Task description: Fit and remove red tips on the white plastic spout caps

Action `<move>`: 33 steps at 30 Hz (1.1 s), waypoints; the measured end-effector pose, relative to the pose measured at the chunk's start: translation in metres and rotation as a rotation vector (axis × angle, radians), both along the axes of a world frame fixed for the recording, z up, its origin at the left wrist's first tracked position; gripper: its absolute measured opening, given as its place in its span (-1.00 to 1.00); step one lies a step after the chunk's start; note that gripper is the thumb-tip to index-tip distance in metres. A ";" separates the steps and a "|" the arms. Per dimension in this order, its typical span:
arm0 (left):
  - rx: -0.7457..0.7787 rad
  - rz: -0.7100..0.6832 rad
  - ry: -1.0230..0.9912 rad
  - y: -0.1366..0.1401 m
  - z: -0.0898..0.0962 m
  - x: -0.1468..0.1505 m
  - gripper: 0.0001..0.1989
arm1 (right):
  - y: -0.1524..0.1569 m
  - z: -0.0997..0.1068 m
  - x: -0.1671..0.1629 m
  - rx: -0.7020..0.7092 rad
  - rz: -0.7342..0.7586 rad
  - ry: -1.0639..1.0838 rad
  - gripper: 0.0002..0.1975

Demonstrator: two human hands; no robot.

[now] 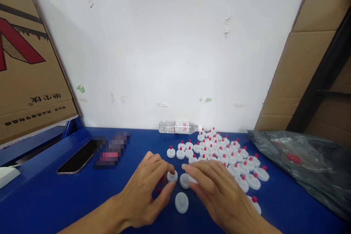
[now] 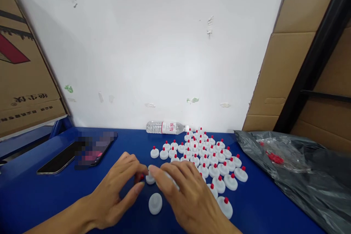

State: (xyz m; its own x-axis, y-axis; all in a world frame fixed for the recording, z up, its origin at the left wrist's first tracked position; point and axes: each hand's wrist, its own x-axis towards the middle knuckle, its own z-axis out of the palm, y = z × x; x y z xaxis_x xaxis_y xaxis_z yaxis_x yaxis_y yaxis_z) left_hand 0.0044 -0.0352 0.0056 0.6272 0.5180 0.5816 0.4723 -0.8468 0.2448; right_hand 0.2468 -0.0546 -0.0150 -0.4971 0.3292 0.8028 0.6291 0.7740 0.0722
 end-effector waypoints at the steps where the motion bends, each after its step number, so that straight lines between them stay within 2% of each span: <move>1: -0.033 0.006 0.012 -0.002 -0.001 0.001 -0.90 | 0.000 0.001 -0.001 0.013 0.045 -0.014 -0.48; 3: -0.078 0.007 0.053 -0.004 -0.002 0.002 -0.88 | -0.002 0.004 -0.005 0.029 0.106 -0.058 -0.50; 5: -0.064 -0.028 0.106 -0.005 -0.002 0.004 -0.99 | -0.003 0.005 -0.008 0.031 0.137 -0.086 -0.54; 8: -0.025 -0.077 0.136 -0.007 -0.001 0.007 -0.85 | -0.004 0.005 -0.012 -0.009 0.147 -0.081 -0.57; 14: -0.046 -0.064 0.149 -0.013 0.000 0.012 -0.87 | -0.004 0.004 -0.013 -0.041 0.156 -0.112 -0.66; 20: -0.059 -0.134 0.061 -0.012 -0.005 0.005 -0.70 | -0.004 0.011 -0.016 -0.017 0.184 -0.084 -0.77; 23: -0.135 -0.098 -0.055 -0.014 -0.010 0.003 -0.66 | -0.006 0.015 -0.021 0.058 0.171 -0.051 -0.81; 25: -0.239 -0.067 -0.113 -0.016 -0.010 0.006 -0.59 | -0.008 0.017 -0.024 0.091 0.153 -0.048 -0.81; 30: -0.683 -0.015 -0.234 -0.016 0.001 0.011 -0.51 | -0.006 0.022 -0.012 0.153 0.101 -0.076 -0.73; 32: -0.719 0.047 -0.336 -0.007 0.005 0.006 -0.52 | 0.000 0.023 0.000 0.123 0.066 -0.064 -0.71; 33: -0.654 0.090 -0.363 -0.002 0.007 0.003 -0.53 | 0.003 0.022 0.007 0.069 0.045 -0.039 -0.73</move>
